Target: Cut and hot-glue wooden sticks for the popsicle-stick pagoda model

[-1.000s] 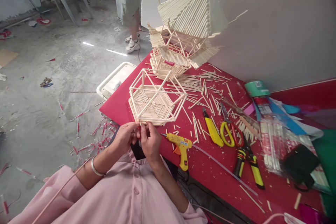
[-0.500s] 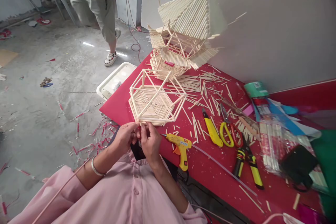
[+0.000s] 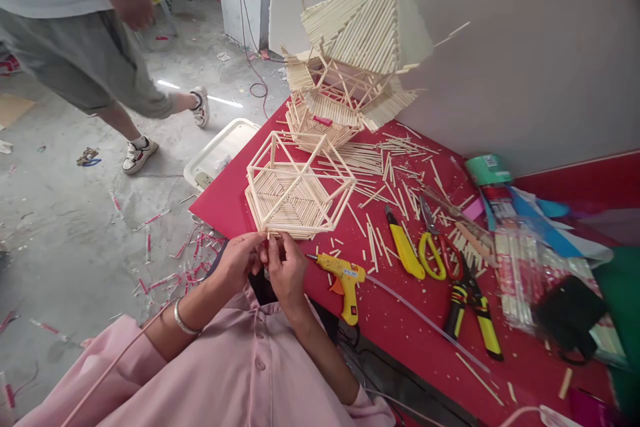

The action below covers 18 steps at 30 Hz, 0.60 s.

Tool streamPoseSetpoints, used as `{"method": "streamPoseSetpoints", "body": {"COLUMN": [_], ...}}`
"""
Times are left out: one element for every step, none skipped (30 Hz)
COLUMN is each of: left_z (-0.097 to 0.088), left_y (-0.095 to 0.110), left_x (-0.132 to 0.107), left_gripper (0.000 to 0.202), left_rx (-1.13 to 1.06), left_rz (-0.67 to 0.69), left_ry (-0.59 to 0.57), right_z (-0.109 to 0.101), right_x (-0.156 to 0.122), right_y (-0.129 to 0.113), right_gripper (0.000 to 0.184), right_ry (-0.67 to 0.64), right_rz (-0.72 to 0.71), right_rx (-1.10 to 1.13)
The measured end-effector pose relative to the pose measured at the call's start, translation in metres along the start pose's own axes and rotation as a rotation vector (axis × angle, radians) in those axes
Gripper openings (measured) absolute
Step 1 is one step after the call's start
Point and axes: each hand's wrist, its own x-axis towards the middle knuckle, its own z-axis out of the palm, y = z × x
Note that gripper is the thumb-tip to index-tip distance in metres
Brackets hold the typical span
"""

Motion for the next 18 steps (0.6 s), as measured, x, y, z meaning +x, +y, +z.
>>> {"method": "streamPoseSetpoints", "body": {"left_z": [0.0001, 0.0002, 0.0002, 0.0001, -0.0001, -0.0003, -0.0006, -0.0009, -0.0012, -0.0015, -0.0018, -0.0021, -0.0023, -0.0025, -0.0025, -0.0025, -0.0023, -0.0020], "left_y": [-0.0001, -0.0001, -0.0002, -0.0004, -0.0005, -0.0007, -0.0009, -0.0010, -0.0012, -0.0013, -0.0015, -0.0016, -0.0017, -0.0017, -0.0017, -0.0016, -0.0014, -0.0011], "left_x": [0.0000, 0.0000, 0.0000, -0.0001, -0.0002, -0.0002, -0.0002, -0.0001, 0.0000, 0.0002, 0.0005, 0.0008, 0.0010, 0.0011, 0.0012, 0.0011, 0.0009, 0.0007], "left_gripper": [0.029, 0.029, 0.029, 0.029, 0.029, 0.029, 0.029, 0.030, 0.030, 0.030, 0.030, 0.029, 0.029, 0.028, 0.028, 0.028, 0.028, 0.028], "left_rx": [0.001, 0.001, 0.003, 0.004, 0.006, 0.009, 0.013, 0.016, 0.018, 0.020, 0.020, 0.019, 0.018, 0.015, 0.012, 0.009, 0.006, 0.004], "left_rz": [0.002, 0.005, 0.006, 0.007, 0.005, 0.003, 0.001, 0.000, 0.000, 0.000, 0.000, -0.001, -0.002, -0.004, -0.005, -0.004, -0.002, -0.001], "left_ry": [0.001, 0.000, 0.000, 0.000, -0.003, -0.005, -0.007, -0.008, -0.010, -0.014, -0.017, -0.018, -0.021, -0.022, -0.022, -0.021, -0.019, -0.017], "right_z": [0.0001, 0.0002, 0.0002, 0.0001, -0.0001, -0.0003, -0.0007, -0.0010, -0.0012, -0.0014, -0.0014, -0.0013, -0.0011, -0.0009, -0.0007, -0.0006, -0.0005, -0.0005], "right_x": [0.0000, 0.0001, 0.0002, 0.0003, 0.0003, 0.0003, 0.0003, 0.0001, 0.0000, -0.0002, -0.0003, -0.0005, -0.0006, -0.0007, -0.0008, -0.0008, -0.0008, -0.0007], "right_y": [0.0002, 0.0003, 0.0003, 0.0001, -0.0002, -0.0006, -0.0010, -0.0014, -0.0017, -0.0018, -0.0019, -0.0018, -0.0016, -0.0013, -0.0010, -0.0007, -0.0005, -0.0004], "right_gripper": [0.021, 0.021, 0.021, 0.021, 0.021, 0.021, 0.021, 0.021, 0.021, 0.021, 0.021, 0.021, 0.021, 0.021, 0.021, 0.021, 0.021, 0.020], "right_ry": [0.003, 0.003, 0.000, -0.004, -0.010, -0.015, -0.018, -0.019, -0.018, -0.017, -0.017, -0.016, -0.015, -0.015, -0.014, -0.014, -0.014, -0.014], "right_rz": [0.000, 0.002, 0.006, 0.012, 0.021, 0.028, 0.034, 0.037, 0.038, 0.037, 0.034, 0.030, 0.026, 0.023, 0.019, 0.015, 0.010, 0.007], "right_rx": [0.001, 0.003, 0.005, 0.006, 0.005, 0.001, -0.004, -0.010, -0.014, -0.016, -0.017, -0.017, -0.018, -0.017, -0.017, -0.018, -0.018, -0.018]}}
